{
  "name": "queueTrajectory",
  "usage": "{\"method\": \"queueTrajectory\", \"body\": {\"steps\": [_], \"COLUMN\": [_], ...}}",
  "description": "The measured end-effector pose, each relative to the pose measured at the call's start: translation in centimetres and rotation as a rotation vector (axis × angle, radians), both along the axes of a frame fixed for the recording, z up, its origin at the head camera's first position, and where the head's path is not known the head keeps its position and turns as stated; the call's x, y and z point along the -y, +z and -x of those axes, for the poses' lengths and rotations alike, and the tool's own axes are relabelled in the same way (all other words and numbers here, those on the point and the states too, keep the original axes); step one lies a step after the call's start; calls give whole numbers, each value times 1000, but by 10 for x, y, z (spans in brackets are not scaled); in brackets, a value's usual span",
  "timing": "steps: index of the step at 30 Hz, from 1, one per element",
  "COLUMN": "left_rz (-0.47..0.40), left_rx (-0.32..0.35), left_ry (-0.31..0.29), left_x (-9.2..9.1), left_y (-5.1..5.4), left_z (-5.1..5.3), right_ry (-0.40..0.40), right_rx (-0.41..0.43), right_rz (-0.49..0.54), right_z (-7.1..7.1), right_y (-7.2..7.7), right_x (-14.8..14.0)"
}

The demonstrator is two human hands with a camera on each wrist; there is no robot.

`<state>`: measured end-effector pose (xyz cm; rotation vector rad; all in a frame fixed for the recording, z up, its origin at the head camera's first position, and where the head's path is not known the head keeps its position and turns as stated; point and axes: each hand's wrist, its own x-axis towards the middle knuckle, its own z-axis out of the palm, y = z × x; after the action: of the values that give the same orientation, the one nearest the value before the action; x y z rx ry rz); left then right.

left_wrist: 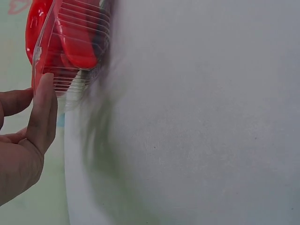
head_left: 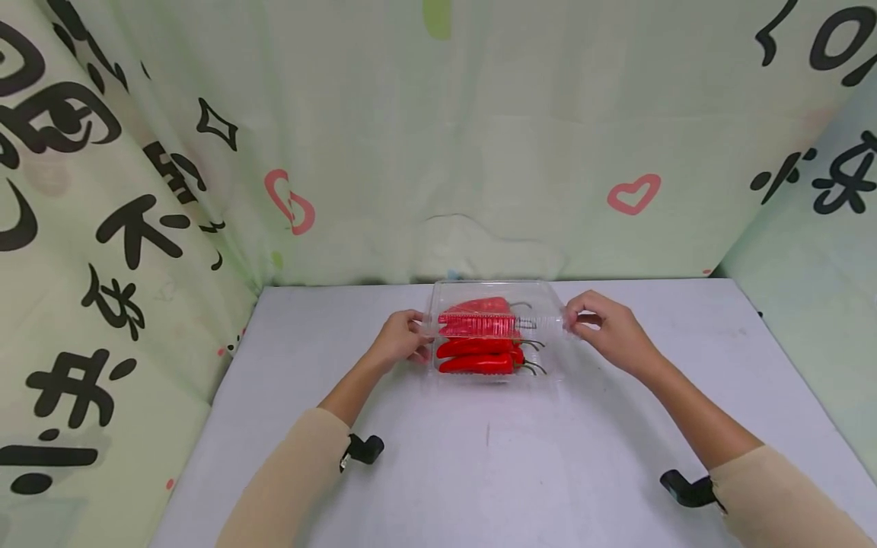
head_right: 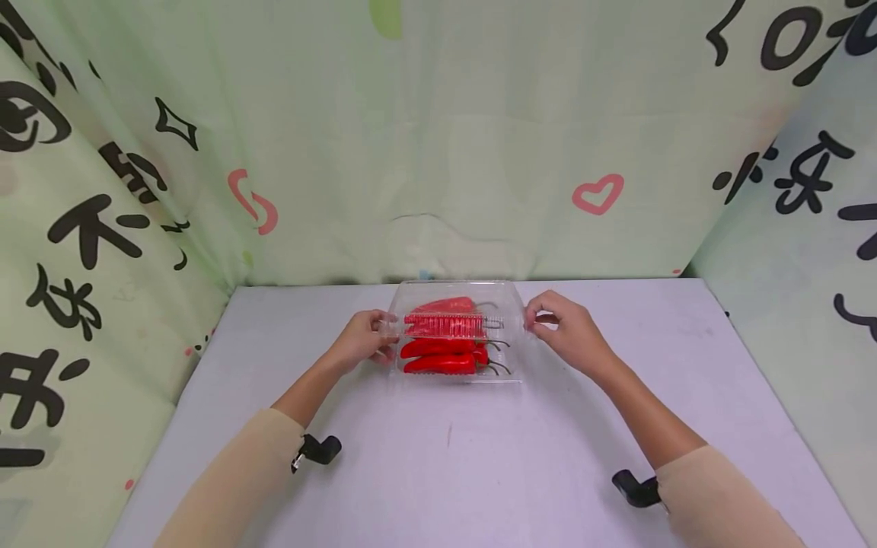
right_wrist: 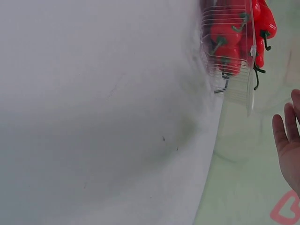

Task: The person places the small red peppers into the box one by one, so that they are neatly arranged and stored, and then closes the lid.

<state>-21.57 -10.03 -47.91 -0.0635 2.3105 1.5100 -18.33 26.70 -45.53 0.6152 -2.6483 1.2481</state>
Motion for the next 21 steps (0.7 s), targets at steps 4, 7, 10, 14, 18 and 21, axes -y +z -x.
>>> {"method": "queueTrajectory", "body": {"steps": [4, 7, 10, 14, 18, 21], "left_rz": [-29, -59, -85, -122, -146, -163], "left_rx": [14, 27, 45, 66, 76, 78], "left_ry": [-14, -32, -46, -44, -33, -32], "left_x": [3, 5, 8, 11, 13, 15], "left_y": [-2, -4, -5, -5, -2, 0], "left_z": [-4, -6, -6, -9, -13, -17], "right_ry": [5, -4, -18, -38, -42, -34], "right_rx": [-18, -27, -45, -60, -72, -91], "right_rz": [-7, -23, -54, -88, -89, -76], "right_z": [-1, -1, -2, -5, -6, -7], "right_y": [-5, -8, -11, -13, -17, -21], "right_x": [0, -1, -3, -4, -4, -4]}}
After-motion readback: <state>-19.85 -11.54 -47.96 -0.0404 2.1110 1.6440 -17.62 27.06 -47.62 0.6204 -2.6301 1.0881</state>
